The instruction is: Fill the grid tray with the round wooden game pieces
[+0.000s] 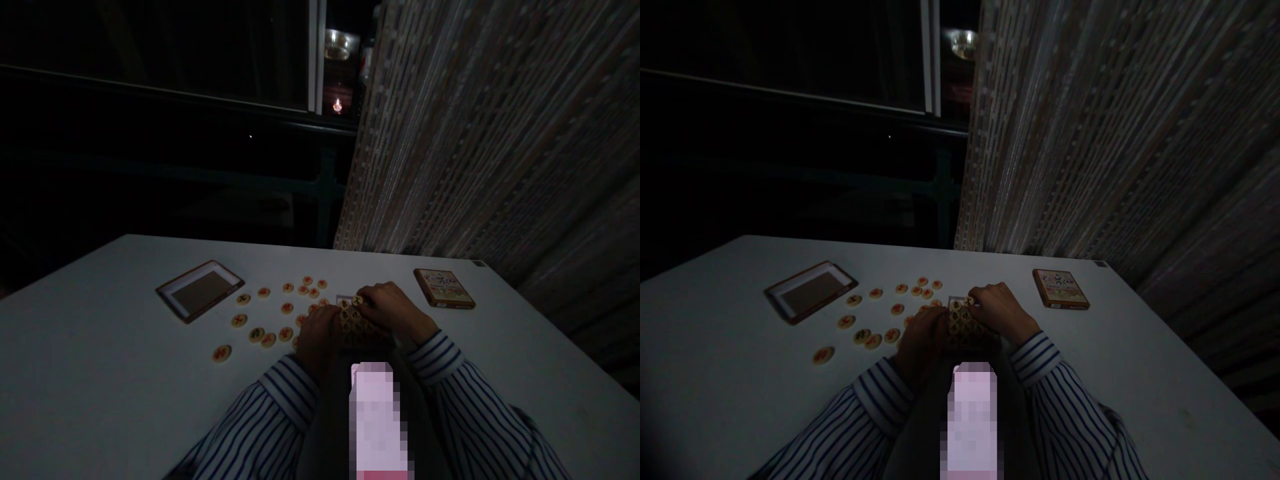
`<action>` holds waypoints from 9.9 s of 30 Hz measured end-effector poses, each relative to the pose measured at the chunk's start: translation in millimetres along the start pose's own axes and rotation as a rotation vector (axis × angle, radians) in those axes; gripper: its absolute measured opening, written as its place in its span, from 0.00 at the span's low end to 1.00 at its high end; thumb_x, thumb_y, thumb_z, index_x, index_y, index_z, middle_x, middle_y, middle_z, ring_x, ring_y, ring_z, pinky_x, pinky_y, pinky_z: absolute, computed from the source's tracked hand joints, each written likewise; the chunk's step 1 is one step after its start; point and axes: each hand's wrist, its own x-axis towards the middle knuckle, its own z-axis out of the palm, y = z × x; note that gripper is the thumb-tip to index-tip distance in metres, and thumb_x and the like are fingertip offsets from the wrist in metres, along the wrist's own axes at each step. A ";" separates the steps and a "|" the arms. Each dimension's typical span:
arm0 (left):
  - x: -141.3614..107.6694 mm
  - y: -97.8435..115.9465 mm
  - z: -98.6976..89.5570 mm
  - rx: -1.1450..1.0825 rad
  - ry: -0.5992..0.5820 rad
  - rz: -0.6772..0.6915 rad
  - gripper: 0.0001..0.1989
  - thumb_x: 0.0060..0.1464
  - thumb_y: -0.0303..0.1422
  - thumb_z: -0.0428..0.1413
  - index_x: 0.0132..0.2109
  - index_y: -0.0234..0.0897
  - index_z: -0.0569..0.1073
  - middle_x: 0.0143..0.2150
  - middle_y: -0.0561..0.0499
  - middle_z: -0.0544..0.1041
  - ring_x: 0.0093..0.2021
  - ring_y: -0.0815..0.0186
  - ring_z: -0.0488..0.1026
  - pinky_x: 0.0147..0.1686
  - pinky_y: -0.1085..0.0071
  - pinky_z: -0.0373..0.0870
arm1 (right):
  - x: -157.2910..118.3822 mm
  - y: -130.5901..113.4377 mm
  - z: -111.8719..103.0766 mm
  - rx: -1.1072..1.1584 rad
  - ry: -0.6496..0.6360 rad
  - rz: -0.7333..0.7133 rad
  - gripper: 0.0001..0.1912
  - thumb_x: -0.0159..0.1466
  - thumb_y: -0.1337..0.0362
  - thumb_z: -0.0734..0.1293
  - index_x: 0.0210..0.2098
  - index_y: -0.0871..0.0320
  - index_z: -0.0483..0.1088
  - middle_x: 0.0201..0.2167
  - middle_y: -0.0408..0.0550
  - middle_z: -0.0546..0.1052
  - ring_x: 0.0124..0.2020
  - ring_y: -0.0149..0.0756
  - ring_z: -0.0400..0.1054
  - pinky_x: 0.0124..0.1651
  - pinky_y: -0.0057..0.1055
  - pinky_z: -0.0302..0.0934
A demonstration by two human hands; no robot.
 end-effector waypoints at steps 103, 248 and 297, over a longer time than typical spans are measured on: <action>-1.1 6.0 -4.6 0.190 -0.079 -0.030 0.13 0.56 0.29 0.44 0.37 0.38 0.73 0.35 0.50 0.77 0.39 0.62 0.71 0.44 0.62 0.60 | 2.7 -4.2 3.6 -0.118 -0.099 -0.046 0.17 0.65 0.59 0.52 0.39 0.56 0.70 0.37 0.51 0.76 0.41 0.39 0.68 0.41 0.34 0.51; 5.6 -80.3 -147.1 0.518 0.040 -0.399 0.19 0.50 0.44 0.46 0.40 0.37 0.74 0.37 0.45 0.77 0.37 0.57 0.73 0.34 0.67 0.66 | -0.1 -29.3 -26.6 -0.076 0.109 -0.018 0.17 0.65 0.63 0.51 0.41 0.59 0.69 0.37 0.51 0.74 0.40 0.36 0.66 0.43 0.31 0.49; -3.2 -111.8 -117.4 0.277 0.046 -0.393 0.21 0.48 0.22 0.44 0.51 0.28 0.62 0.46 0.37 0.72 0.47 0.57 0.69 0.46 0.64 0.64 | 145.6 -166.0 19.0 0.058 0.011 -0.411 0.15 0.60 0.59 0.57 0.39 0.59 0.70 0.43 0.54 0.71 0.45 0.43 0.62 0.42 0.39 0.53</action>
